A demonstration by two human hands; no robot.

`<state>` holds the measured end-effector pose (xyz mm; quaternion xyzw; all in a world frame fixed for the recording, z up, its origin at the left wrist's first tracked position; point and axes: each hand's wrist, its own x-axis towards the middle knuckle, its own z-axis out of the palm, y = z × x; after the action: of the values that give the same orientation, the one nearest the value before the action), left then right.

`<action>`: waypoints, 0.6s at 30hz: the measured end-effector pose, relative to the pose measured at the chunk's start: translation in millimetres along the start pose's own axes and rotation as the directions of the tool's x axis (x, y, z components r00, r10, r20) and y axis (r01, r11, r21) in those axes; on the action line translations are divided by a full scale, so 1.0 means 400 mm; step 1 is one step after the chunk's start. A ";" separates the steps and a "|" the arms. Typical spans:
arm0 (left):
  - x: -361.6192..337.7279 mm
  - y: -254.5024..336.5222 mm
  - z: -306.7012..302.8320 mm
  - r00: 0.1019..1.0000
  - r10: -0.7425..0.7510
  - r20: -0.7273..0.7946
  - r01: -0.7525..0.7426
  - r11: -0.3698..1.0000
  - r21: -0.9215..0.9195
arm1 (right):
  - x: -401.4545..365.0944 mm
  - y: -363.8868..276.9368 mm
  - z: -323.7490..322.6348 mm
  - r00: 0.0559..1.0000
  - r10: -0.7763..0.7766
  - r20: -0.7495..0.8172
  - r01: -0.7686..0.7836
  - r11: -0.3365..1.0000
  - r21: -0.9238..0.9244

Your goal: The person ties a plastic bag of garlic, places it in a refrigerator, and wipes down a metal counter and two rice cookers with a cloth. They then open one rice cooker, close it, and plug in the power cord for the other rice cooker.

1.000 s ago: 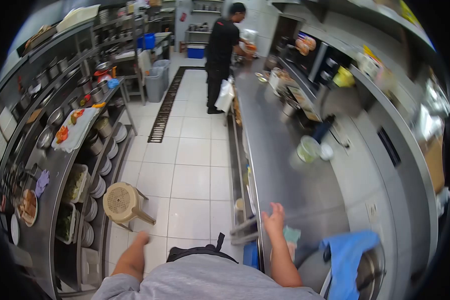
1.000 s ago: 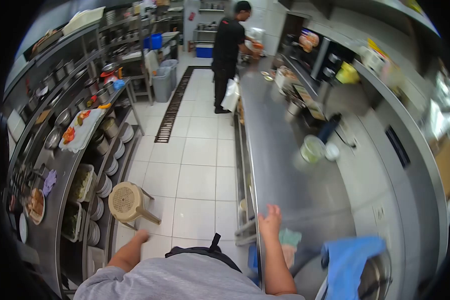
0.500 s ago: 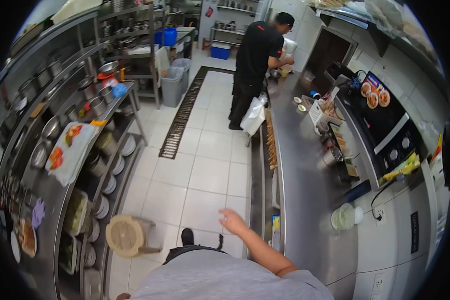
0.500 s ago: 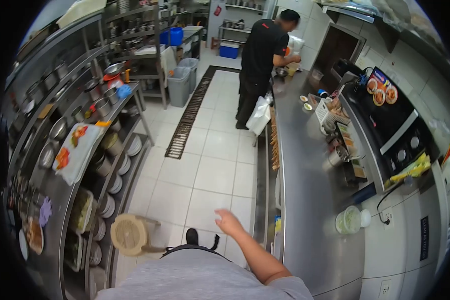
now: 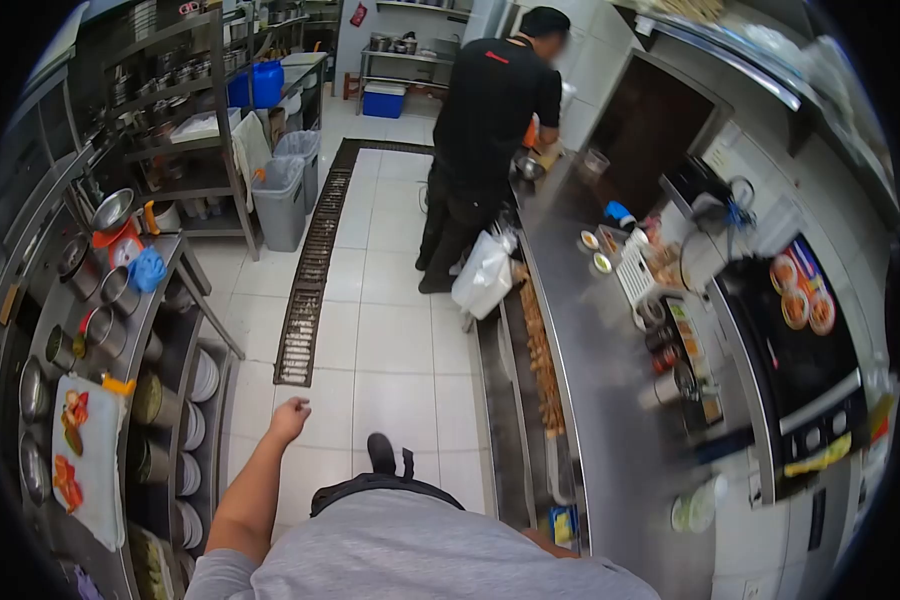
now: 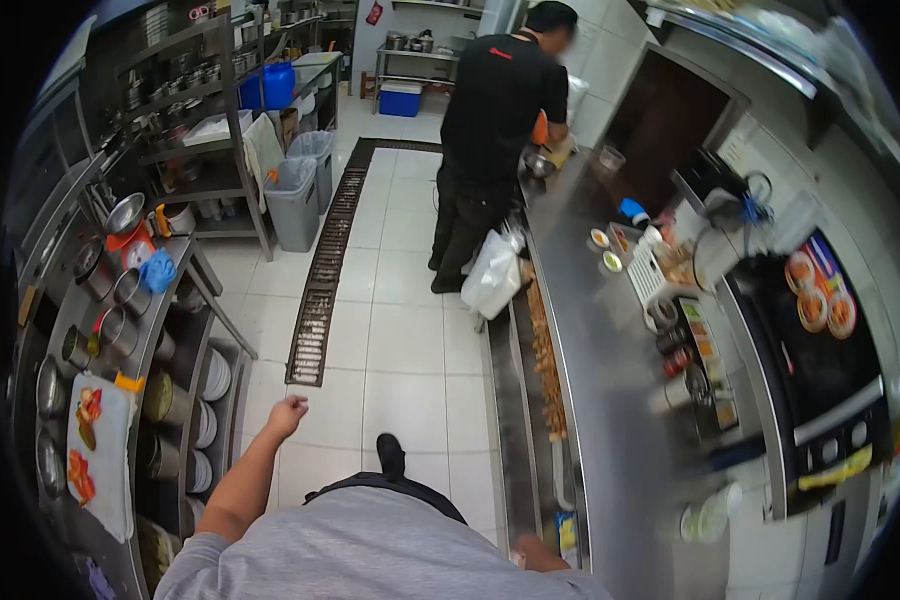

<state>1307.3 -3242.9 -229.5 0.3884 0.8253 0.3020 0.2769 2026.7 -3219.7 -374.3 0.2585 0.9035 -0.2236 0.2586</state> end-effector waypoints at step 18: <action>0.381 -0.490 -0.316 0.595 -0.710 0.378 0.638 0.702 0.315 | 1.694 0.038 -1.715 0.826 0.302 -0.476 -0.018 0.857 0.514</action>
<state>1044.1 -3256.7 -319.5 0.1271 0.8362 0.0086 0.5334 1297.7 -2601.0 -247.8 0.4450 0.8266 -0.3388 -0.0621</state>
